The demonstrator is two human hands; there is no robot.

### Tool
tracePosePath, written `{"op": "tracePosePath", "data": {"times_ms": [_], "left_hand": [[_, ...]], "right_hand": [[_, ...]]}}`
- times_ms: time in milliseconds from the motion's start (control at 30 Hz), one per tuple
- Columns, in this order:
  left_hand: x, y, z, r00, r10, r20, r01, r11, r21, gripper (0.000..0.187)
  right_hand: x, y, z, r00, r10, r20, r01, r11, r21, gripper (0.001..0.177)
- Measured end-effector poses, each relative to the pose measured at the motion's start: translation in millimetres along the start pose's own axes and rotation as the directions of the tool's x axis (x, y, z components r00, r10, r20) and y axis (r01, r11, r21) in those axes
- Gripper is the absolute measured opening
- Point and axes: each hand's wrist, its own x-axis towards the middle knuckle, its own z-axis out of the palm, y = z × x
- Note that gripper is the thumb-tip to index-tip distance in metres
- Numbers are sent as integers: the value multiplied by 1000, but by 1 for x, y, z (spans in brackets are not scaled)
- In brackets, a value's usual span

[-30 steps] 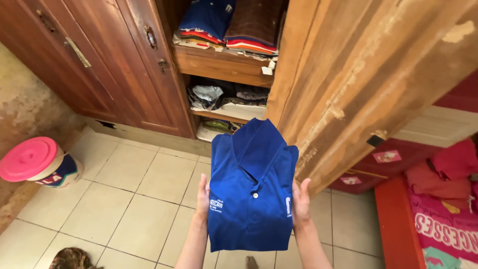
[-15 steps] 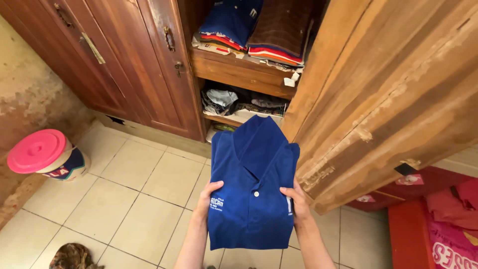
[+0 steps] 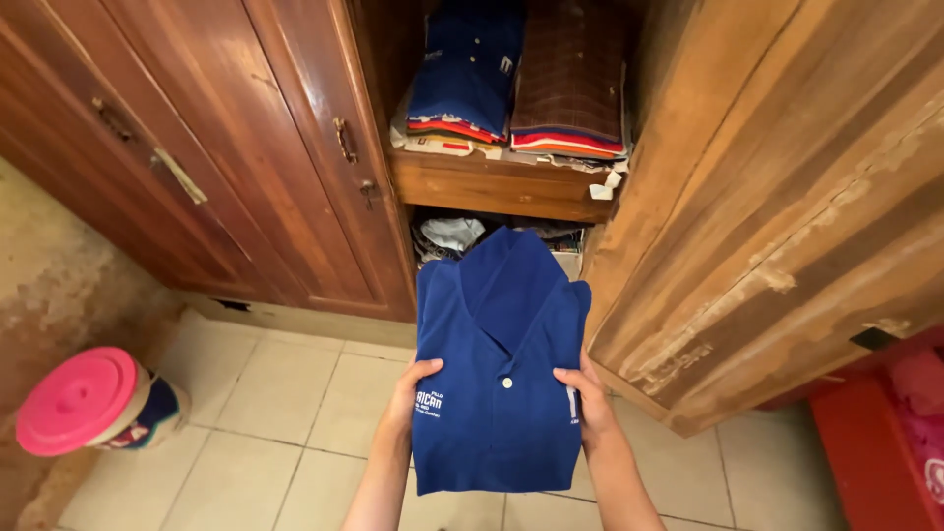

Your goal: The person picks up folded shirts from a bed, carries them to a wooden wardrobe, and places them on a shelf. The person repeats this process with several shirts, stacking them neatly inside the wardrobe.

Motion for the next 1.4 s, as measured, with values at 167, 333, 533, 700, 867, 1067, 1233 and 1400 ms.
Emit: {"op": "tracePosePath", "data": {"times_ms": [167, 333, 533, 700, 867, 1067, 1233, 1400], "left_hand": [[21, 43, -22, 999, -28, 44, 26, 999, 38, 78], [44, 67, -38, 996, -35, 84, 30, 998, 60, 77], [82, 81, -53, 992, -41, 123, 31, 997, 75, 75], [109, 88, -55, 990, -58, 131, 51, 997, 59, 75], [131, 106, -45, 990, -70, 121, 64, 997, 49, 75], [166, 123, -39, 993, -28, 116, 24, 999, 42, 75], [194, 128, -32, 991, -13, 134, 8, 999, 35, 74], [215, 131, -22, 986, 32, 162, -38, 999, 36, 72]], "right_hand": [[20, 20, 35, 996, -17, -83, 20, 999, 31, 83], [36, 33, 56, 992, -57, -117, 62, 997, 40, 84], [62, 35, 64, 982, -80, -168, 85, 996, 18, 83], [86, 34, 63, 982, -92, -163, 92, 996, -4, 83], [119, 30, 61, 982, -106, -158, 106, 994, -6, 83], [160, 13, 63, 987, -107, -123, 105, 994, -25, 85], [186, -1, 59, 988, -122, -93, 119, 992, -36, 87], [212, -8, 44, 989, -128, -75, 123, 990, -62, 88]]}}
